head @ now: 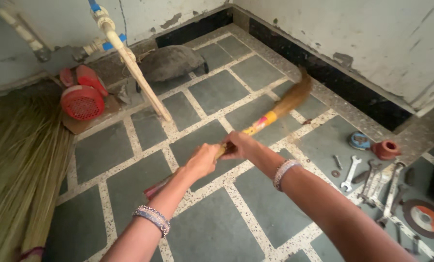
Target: The person gathers natural bristles, bundles them with wire, and attaches the bundle to a long handle by sliding a metal sleeve over the joint.
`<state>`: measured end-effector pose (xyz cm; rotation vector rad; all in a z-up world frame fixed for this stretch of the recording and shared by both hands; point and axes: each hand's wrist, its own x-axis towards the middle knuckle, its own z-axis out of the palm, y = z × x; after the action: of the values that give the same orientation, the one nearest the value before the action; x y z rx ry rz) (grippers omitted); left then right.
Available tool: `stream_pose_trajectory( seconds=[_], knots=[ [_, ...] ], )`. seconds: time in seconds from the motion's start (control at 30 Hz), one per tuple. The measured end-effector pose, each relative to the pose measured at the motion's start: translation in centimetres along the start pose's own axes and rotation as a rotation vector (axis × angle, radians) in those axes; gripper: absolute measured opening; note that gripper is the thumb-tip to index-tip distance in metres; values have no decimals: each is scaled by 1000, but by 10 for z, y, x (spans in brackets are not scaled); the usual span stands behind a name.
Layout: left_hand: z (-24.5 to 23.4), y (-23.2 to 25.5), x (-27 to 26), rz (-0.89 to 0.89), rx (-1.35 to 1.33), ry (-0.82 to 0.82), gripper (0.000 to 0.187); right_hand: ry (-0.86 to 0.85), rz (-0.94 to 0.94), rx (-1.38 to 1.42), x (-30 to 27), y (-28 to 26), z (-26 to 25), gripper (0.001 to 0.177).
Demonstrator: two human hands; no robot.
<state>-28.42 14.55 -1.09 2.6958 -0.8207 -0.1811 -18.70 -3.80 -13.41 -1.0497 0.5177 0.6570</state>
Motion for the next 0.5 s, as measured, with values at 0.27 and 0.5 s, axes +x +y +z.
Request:
stream_pose_trajectory(
  seconds=[0.27, 0.5],
  knots=[
    [-43, 48, -76, 42, -198, -45, 24, 117, 29, 21, -93, 37, 23, 21],
    [-47, 43, -151, 96, -305, 274, 47, 94, -81, -170, -112, 60, 91, 24]
  ],
)
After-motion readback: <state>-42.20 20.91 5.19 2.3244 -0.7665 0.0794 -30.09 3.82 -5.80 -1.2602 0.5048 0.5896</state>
